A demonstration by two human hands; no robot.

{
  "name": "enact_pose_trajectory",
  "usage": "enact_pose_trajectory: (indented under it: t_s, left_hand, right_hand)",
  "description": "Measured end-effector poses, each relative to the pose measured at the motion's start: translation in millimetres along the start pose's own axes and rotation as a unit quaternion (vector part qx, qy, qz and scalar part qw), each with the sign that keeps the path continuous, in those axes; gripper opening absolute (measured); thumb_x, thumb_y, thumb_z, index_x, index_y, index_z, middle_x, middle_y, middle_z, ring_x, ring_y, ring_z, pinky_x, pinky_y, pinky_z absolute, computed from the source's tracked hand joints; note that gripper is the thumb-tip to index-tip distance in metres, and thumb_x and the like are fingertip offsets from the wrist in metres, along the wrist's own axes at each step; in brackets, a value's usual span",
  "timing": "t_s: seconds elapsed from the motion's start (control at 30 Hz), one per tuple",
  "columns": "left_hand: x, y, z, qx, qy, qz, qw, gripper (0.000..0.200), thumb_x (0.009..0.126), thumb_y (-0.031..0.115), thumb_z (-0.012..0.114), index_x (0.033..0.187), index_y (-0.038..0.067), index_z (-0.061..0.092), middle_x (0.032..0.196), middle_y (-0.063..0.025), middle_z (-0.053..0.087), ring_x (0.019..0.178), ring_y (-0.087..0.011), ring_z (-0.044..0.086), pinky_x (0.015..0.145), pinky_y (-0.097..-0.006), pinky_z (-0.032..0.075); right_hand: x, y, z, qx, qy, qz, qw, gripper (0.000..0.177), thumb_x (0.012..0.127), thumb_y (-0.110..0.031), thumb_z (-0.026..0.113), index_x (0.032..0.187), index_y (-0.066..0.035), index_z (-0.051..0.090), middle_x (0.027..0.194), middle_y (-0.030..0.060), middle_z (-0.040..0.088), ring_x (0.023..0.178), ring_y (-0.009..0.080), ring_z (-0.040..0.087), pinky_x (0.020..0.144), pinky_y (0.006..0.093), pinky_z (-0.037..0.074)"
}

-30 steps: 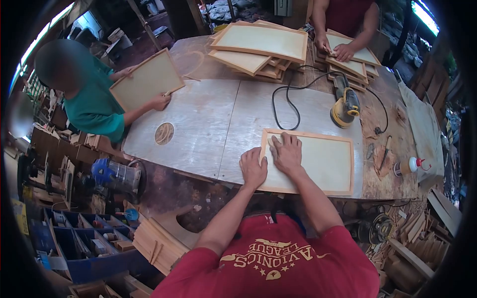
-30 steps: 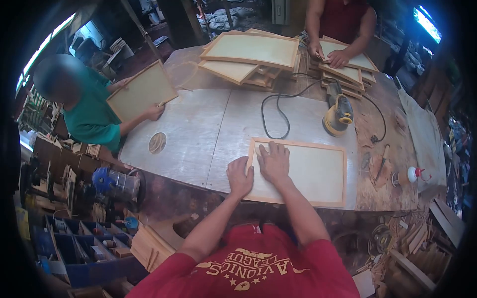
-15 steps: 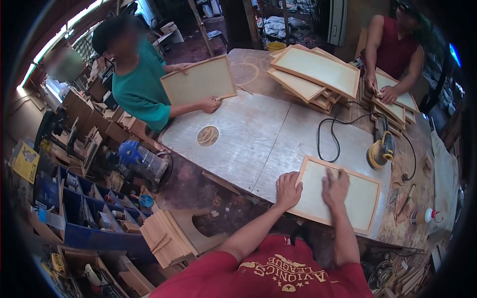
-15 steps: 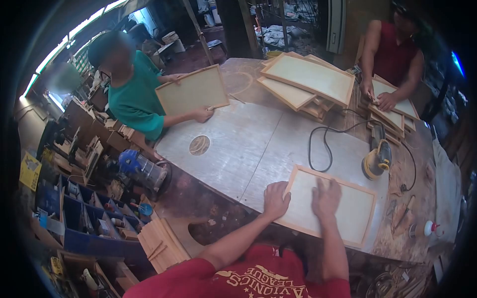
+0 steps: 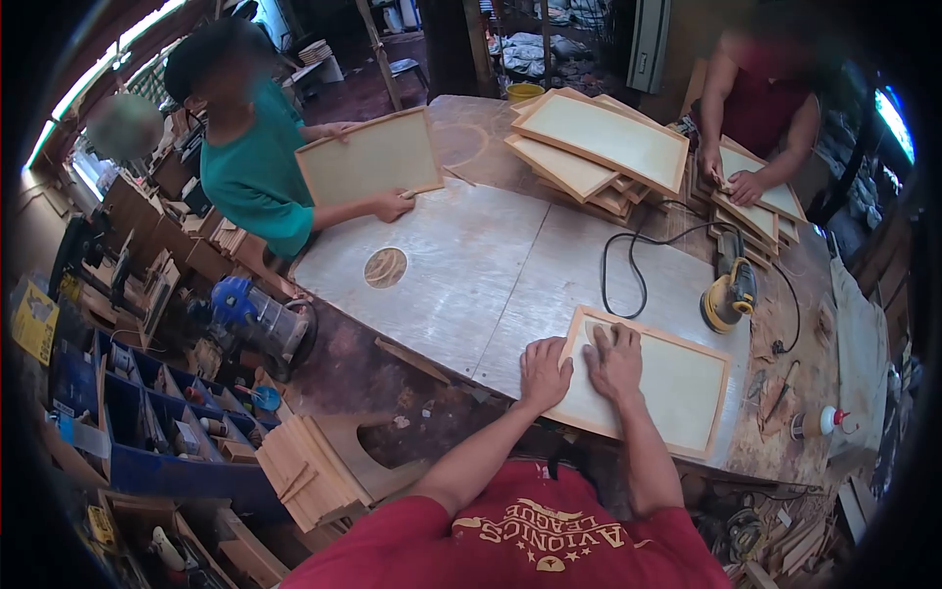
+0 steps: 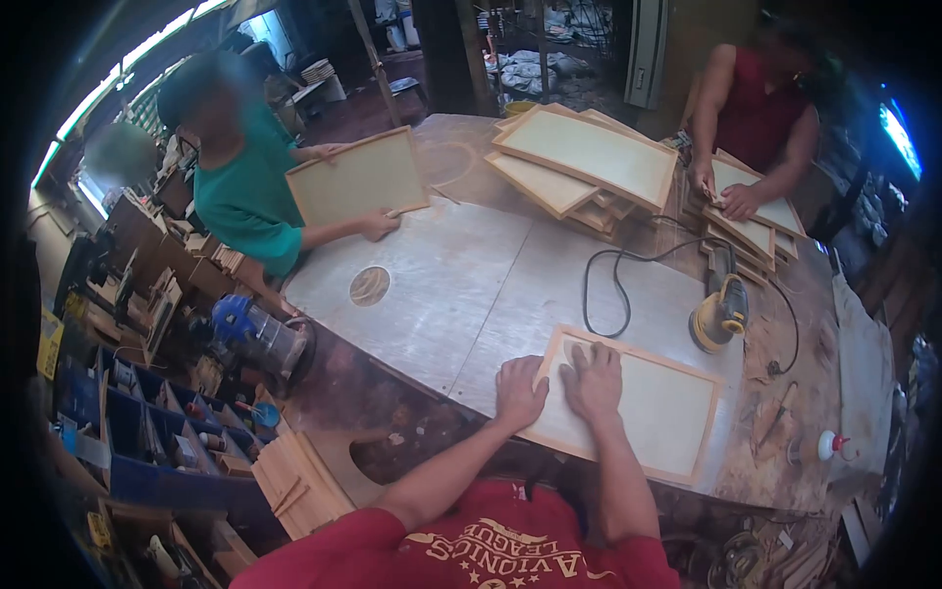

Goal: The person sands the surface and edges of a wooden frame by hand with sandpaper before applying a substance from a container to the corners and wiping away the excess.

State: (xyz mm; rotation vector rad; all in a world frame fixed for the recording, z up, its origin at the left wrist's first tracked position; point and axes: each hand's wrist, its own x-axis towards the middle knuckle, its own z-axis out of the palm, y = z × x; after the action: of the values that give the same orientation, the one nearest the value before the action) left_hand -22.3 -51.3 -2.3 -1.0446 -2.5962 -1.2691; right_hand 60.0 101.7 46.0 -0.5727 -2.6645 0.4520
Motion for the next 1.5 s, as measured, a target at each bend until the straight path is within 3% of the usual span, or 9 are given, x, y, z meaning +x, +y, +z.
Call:
enact_pose_trajectory:
  t_s: [0.17,0.3,0.53,0.7,0.87,1.03,1.17,1.33,1.5]
  left_hand:
    - [-1,0,0,-0.010,-0.002,-0.007,1.000,0.048,0.089,0.020,0.070,0.134,0.006,0.061,0.133,-0.0148,0.062,0.126,-0.0381,0.052,0.108,-0.0522,0.039]
    - [1,2,-2,-0.004,-0.006,-0.008,1.000,0.047,0.090,0.021,0.070,0.134,0.006,0.061,0.133,-0.0146,0.063,0.125,-0.0378,0.052,0.108,-0.0520,0.039]
    - [0,0,0,0.016,-0.015,-0.008,1.000,0.045,0.092,0.023,0.068,0.134,0.007,0.061,0.134,-0.0114,0.061,0.128,-0.0356,0.051,0.108,-0.0513,0.039]
    - [-2,-1,2,0.005,-0.005,0.001,1.000,0.044,0.092,0.022,0.068,0.133,0.007,0.062,0.133,-0.0128,0.062,0.126,-0.0370,0.051,0.108,-0.0517,0.039]
    - [1,0,-1,-0.009,-0.011,-0.015,1.000,0.045,0.091,0.021,0.070,0.132,0.005,0.062,0.133,-0.0151,0.063,0.127,-0.0387,0.051,0.108,-0.0523,0.038]
    - [0,0,-2,-0.015,-0.002,-0.004,1.000,0.045,0.091,0.021,0.070,0.132,0.005,0.062,0.133,-0.0149,0.063,0.127,-0.0386,0.051,0.108,-0.0521,0.038]
    - [0,-2,3,0.006,-0.007,-0.011,1.000,0.045,0.091,0.022,0.069,0.134,0.007,0.061,0.133,-0.0116,0.061,0.127,-0.0363,0.050,0.109,-0.0512,0.038]
    - [0,1,0,-0.003,-0.008,-0.004,1.000,0.045,0.092,0.022,0.069,0.134,0.007,0.062,0.133,-0.0113,0.062,0.128,-0.0363,0.050,0.110,-0.0511,0.038]
    - [0,0,-2,-0.009,-0.021,-0.014,1.000,0.045,0.092,0.021,0.068,0.134,0.006,0.062,0.132,-0.0116,0.062,0.128,-0.0362,0.050,0.110,-0.0512,0.038]
  right_hand:
    - [-59,123,-50,-0.028,0.052,0.092,0.994,0.046,0.093,-0.027,0.071,0.133,-0.003,0.069,0.135,0.0255,0.056,0.126,0.0426,0.051,0.111,0.0526,0.041]
    - [-54,120,-77,-0.035,0.025,0.204,0.978,0.050,0.091,-0.032,0.072,0.129,0.001,0.068,0.136,0.0281,0.054,0.128,0.0436,0.049,0.113,0.0521,0.040]
    - [-4,-21,3,-0.014,-0.026,0.022,0.999,0.050,0.093,-0.037,0.072,0.129,-0.002,0.068,0.134,0.0280,0.054,0.129,0.0447,0.048,0.110,0.0529,0.042]
    - [-24,36,12,-0.055,0.075,0.006,0.996,0.042,0.096,-0.028,0.070,0.131,-0.007,0.069,0.135,0.0272,0.056,0.129,0.0438,0.051,0.111,0.0521,0.044]
    - [-67,152,-71,-0.043,0.055,0.180,0.981,0.039,0.095,-0.026,0.070,0.127,-0.004,0.070,0.136,0.0278,0.051,0.129,0.0441,0.048,0.110,0.0520,0.043]
    - [-59,134,-67,-0.057,0.083,0.225,0.969,0.043,0.092,-0.030,0.073,0.123,-0.001,0.070,0.134,0.0292,0.052,0.127,0.0456,0.047,0.111,0.0542,0.040]
    - [-21,53,-28,-0.029,0.041,0.136,0.989,0.048,0.090,-0.038,0.074,0.117,0.001,0.070,0.129,0.0290,0.054,0.124,0.0458,0.049,0.108,0.0558,0.041]
    - [-12,5,-4,-0.027,-0.017,0.010,0.999,0.055,0.095,-0.041,0.069,0.137,-0.007,0.067,0.141,0.0284,0.056,0.134,0.0463,0.046,0.118,0.0561,0.036]
    - [-69,109,-51,-0.056,0.023,0.123,0.990,0.049,0.096,-0.032,0.068,0.142,-0.013,0.065,0.146,0.0277,0.052,0.135,0.0446,0.048,0.117,0.0547,0.037]
